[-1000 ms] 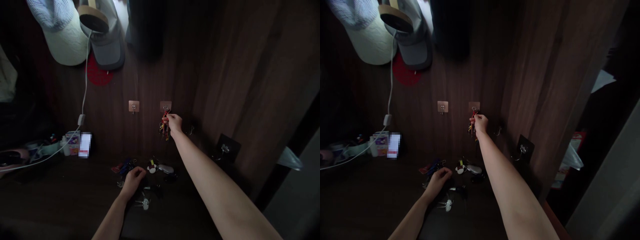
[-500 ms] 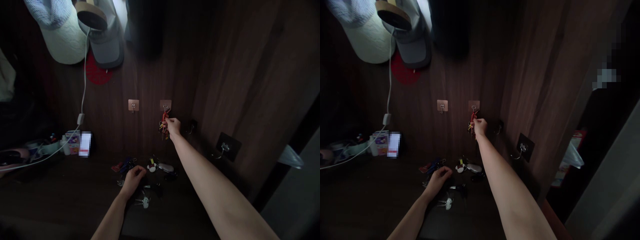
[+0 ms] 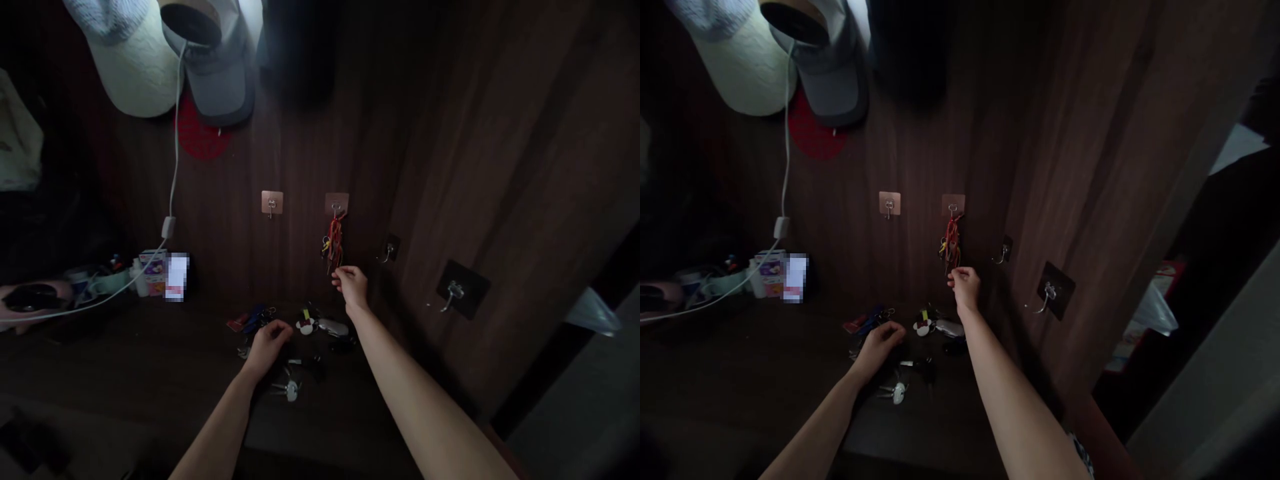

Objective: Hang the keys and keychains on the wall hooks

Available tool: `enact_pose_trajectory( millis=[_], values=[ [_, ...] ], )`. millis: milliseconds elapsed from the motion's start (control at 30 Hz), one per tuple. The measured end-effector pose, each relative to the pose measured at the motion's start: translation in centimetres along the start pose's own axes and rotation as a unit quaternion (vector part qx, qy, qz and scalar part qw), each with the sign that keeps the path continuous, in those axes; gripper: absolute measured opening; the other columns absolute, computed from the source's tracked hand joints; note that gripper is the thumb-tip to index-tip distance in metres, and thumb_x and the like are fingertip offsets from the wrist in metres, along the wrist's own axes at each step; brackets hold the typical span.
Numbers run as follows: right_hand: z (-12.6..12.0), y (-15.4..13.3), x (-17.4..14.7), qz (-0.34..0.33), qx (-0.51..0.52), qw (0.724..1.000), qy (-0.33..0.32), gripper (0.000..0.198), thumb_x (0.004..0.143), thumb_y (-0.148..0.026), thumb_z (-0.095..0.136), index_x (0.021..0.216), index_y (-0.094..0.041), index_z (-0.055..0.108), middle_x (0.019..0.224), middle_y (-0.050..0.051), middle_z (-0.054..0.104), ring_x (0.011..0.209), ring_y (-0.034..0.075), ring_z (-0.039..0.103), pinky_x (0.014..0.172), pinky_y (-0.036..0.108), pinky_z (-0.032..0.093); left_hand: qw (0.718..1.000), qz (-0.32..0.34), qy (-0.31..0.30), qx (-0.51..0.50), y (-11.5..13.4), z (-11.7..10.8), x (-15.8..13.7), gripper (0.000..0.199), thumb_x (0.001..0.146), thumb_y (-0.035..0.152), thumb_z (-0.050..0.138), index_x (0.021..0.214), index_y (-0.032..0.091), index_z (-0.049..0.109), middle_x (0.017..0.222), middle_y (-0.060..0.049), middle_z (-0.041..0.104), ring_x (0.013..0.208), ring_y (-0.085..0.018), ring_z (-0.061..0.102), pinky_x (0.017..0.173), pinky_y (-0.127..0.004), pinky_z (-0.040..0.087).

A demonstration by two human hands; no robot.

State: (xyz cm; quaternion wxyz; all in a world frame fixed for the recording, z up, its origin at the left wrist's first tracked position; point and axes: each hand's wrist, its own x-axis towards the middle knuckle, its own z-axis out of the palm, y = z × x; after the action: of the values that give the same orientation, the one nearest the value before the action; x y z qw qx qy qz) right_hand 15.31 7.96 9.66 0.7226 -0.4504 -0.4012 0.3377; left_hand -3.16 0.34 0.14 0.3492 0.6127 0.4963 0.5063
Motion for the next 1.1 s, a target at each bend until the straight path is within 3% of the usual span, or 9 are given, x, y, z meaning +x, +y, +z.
enact_pose_trajectory(
  millis=[200,333,500,733,967,1100],
  values=[
    [-2.9,3.4,-3.3,0.023,-0.026,0.998,-0.044,0.018,0.060,-0.029,0.063,0.072,-0.017,0.056,0.057,-0.001,0.064,0.041,0.009,0.054,0.038,0.018,0.037,0.999,-0.010,0.027,-0.035,-0.3,0.0,0.2,0.031,0.068,0.047,0.057,0.072,0.016,0.059,0.061,0.002,0.055,0.061,-0.013,0.051,0.059,-0.023,0.039],
    [-4.4,5.2,-5.0,0.028,-0.062,0.994,-0.088,0.022,0.059,-0.035,0.064,0.070,-0.018,0.056,0.057,0.000,0.063,0.043,0.012,0.054,0.040,0.021,0.039,0.994,-0.015,0.079,-0.075,0.2,-0.3,0.1,0.034,0.066,0.049,0.059,0.076,0.017,0.058,0.066,0.001,0.056,0.062,-0.012,0.053,0.060,-0.023,0.041],
    [-6.0,6.5,-6.6,-0.055,-0.104,0.989,-0.089,0.021,0.068,-0.040,0.059,0.073,-0.020,0.057,0.062,0.002,0.061,0.056,0.017,0.059,0.051,0.027,0.046,0.973,0.002,0.194,-0.127,0.4,-1.0,0.1,0.037,0.069,0.049,0.055,0.087,0.017,0.056,0.074,0.000,0.060,0.060,-0.011,0.054,0.058,-0.023,0.044],
    [-6.8,7.3,-6.7,-0.097,-0.175,0.974,-0.104,0.020,0.073,-0.040,0.054,0.078,-0.021,0.057,0.069,0.002,0.061,0.065,0.019,0.059,0.062,0.030,0.046,0.894,-0.002,0.420,-0.153,-1.0,-3.0,0.6,0.021,0.076,0.031,0.047,0.092,0.018,0.051,0.074,0.001,0.056,0.063,-0.011,0.060,0.057,-0.022,0.045],
    [-6.9,7.1,-6.5,-0.107,-0.185,0.973,-0.091,0.020,0.074,-0.040,0.053,0.079,-0.021,0.057,0.070,0.004,0.063,0.067,0.020,0.060,0.065,0.031,0.045,0.848,-0.014,0.515,-0.123,-1.2,-4.0,0.7,0.017,0.071,0.021,0.047,0.087,0.017,0.052,0.078,0.000,0.057,0.065,-0.010,0.058,0.061,-0.023,0.046],
    [-6.9,6.9,-6.6,-0.112,-0.180,0.974,-0.083,0.019,0.074,-0.040,0.053,0.079,-0.021,0.057,0.069,0.003,0.063,0.066,0.019,0.060,0.065,0.030,0.045,0.799,-0.015,0.566,-0.202,-1.7,-5.1,1.0,0.015,0.069,0.016,0.044,0.083,0.017,0.051,0.075,0.002,0.055,0.067,-0.009,0.057,0.066,-0.023,0.046]
  ],
)
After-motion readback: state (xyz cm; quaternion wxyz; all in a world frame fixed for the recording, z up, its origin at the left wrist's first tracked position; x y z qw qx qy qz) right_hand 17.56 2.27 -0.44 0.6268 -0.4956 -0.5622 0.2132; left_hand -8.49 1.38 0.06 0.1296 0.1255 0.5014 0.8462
